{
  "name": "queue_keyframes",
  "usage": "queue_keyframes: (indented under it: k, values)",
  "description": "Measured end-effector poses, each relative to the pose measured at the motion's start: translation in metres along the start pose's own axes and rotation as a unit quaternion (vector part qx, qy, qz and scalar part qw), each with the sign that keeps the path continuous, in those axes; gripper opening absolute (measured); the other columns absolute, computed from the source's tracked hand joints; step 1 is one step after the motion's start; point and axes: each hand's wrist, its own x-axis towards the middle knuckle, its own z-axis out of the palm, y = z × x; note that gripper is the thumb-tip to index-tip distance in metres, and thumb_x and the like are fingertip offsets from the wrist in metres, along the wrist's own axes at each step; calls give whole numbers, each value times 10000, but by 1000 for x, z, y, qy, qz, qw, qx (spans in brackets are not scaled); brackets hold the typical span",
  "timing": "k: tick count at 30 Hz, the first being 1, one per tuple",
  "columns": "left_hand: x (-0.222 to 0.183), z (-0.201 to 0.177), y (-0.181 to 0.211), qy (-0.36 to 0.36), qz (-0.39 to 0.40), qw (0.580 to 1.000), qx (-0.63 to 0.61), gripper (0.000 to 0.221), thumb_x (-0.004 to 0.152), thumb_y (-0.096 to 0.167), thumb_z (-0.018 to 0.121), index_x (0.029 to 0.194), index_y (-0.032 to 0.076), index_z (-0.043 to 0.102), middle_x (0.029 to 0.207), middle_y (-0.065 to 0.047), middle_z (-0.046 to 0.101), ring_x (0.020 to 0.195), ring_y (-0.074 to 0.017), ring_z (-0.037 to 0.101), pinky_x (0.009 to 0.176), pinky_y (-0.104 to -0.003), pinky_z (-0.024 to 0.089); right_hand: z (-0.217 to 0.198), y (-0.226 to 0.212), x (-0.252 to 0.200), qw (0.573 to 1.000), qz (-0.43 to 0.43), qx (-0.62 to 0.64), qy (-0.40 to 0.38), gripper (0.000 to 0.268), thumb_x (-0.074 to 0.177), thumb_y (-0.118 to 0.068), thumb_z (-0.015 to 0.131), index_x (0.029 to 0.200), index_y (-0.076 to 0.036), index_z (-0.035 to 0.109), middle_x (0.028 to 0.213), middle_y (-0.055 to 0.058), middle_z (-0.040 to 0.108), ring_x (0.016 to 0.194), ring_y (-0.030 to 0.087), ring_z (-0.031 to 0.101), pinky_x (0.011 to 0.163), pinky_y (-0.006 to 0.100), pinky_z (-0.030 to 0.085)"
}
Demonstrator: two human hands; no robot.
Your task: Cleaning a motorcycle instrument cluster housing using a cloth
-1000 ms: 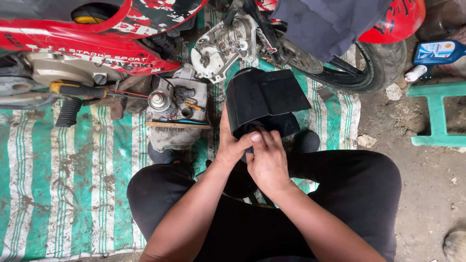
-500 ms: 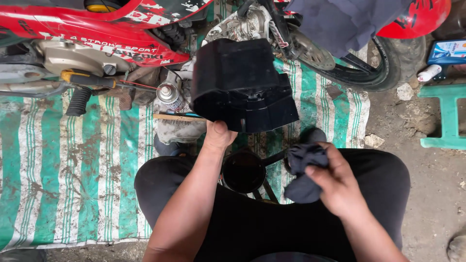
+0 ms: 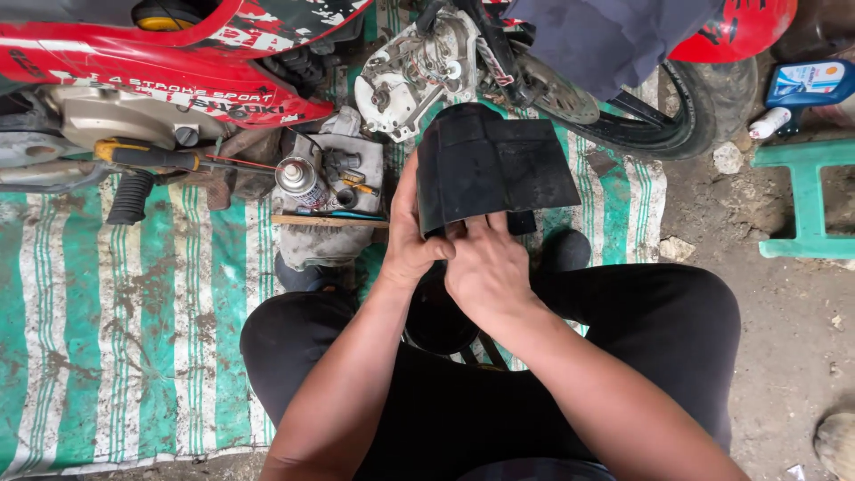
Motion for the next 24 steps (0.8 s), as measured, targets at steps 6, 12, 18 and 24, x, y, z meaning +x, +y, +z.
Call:
queue_keyframes:
  k: [6,12,18,24]
  values:
    - [-5,-1,-7,22,2,999,48,1473,509,615,1104,1704,39,463,1569,-149,617,1445,-235,620,1297,-443,489,31,16,-10,997,16,-22,-66,260,909,-169,594,1085,-107,775,1205,178,644,1037,441,669,509,505,562]
    - [-9,-4,1,10,11,1000,21,1440,609,569,1089,1774,112,376,1690,-114,564,1541,-224,549,1314,-434,460,-18,7,-9,912,52,403,-58,542,951,-63,615,1483,-68,715,1294,261,741,1174,620,624,835,719,606]
    - [-14,-48,-25,-16,25,999,-17,1499,607,552,1091,1757,21,290,1659,-248,533,1536,-355,538,1314,-582,443,-80,6,-20,898,-1,422,-122,546,822,33,709,1338,-104,822,1141,225,796,1164,499,730,915,594,611]
    - [-12,-51,-11,2,23,999,27,1445,667,585,1050,1765,33,289,1657,-227,552,1529,-326,548,1319,-541,441,-104,27,-68,930,24,339,-138,514,781,-41,728,1288,-109,771,1131,63,887,891,290,856,796,369,657]
